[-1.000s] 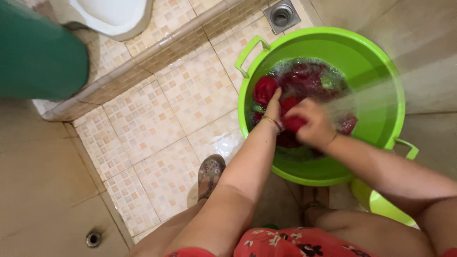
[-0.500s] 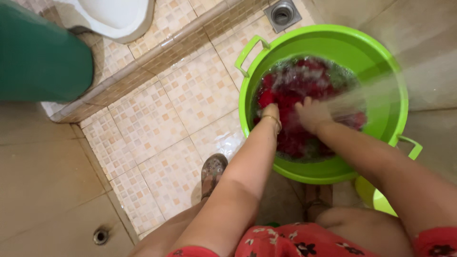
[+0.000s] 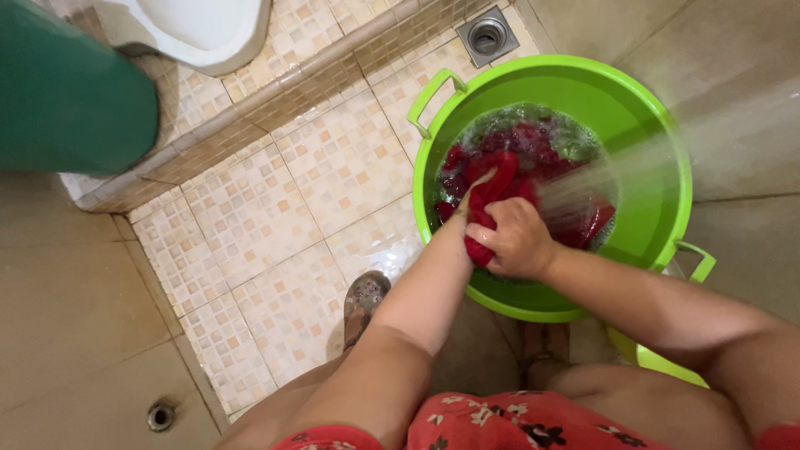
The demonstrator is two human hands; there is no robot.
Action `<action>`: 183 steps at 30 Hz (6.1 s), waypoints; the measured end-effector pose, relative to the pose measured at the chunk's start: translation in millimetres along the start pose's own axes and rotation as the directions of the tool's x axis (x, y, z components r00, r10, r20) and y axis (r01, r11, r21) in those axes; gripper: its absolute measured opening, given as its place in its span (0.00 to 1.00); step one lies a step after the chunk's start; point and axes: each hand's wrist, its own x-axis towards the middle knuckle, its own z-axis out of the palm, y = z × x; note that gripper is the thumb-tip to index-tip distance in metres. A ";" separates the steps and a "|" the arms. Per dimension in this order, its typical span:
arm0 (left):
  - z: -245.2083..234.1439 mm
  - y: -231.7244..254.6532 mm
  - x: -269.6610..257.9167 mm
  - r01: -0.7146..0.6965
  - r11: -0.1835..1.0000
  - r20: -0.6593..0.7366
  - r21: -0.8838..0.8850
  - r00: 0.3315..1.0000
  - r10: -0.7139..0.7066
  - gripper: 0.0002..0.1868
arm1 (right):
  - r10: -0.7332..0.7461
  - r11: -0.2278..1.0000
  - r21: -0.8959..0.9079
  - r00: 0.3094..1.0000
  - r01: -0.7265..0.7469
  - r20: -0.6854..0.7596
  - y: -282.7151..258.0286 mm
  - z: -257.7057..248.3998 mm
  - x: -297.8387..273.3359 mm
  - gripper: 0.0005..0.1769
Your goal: The person washes red clothing items by hand inside green plastic buckets under running water, rinsing, squeezing out excess water, and periodically refilling or pouring water between basins.
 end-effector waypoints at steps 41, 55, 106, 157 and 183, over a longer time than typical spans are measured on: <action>-17.1 -11.8 15.6 -0.079 0.962 -0.841 0.260 0.471 0.266 0.27 | 0.689 0.708 -0.639 0.490 -0.299 0.534 92.3 49.2 -35.4 0.18; 16.8 3.2 -0.8 -0.013 0.998 -0.580 0.054 0.814 0.042 0.30 | 0.454 0.882 0.061 0.877 -0.468 0.157 -27.8 -147.7 44.5 0.20; -3.5 -8.2 9.3 -0.042 0.897 -0.729 0.439 0.567 0.384 0.34 | 0.723 0.672 -0.254 0.691 -0.696 0.017 103.3 61.2 -33.3 0.16; 239.3 32.4 -166.3 -0.120 -0.328 0.244 0.937 0.896 0.370 0.85 | 0.475 0.622 0.550 0.827 -0.557 0.301 -105.1 -244.7 155.3 0.26; 202.8 53.5 -275.0 -0.698 0.697 0.215 0.167 0.715 0.665 0.34 | 0.427 -0.519 0.757 0.646 -0.398 0.633 -117.1 -58.6 62.1 0.49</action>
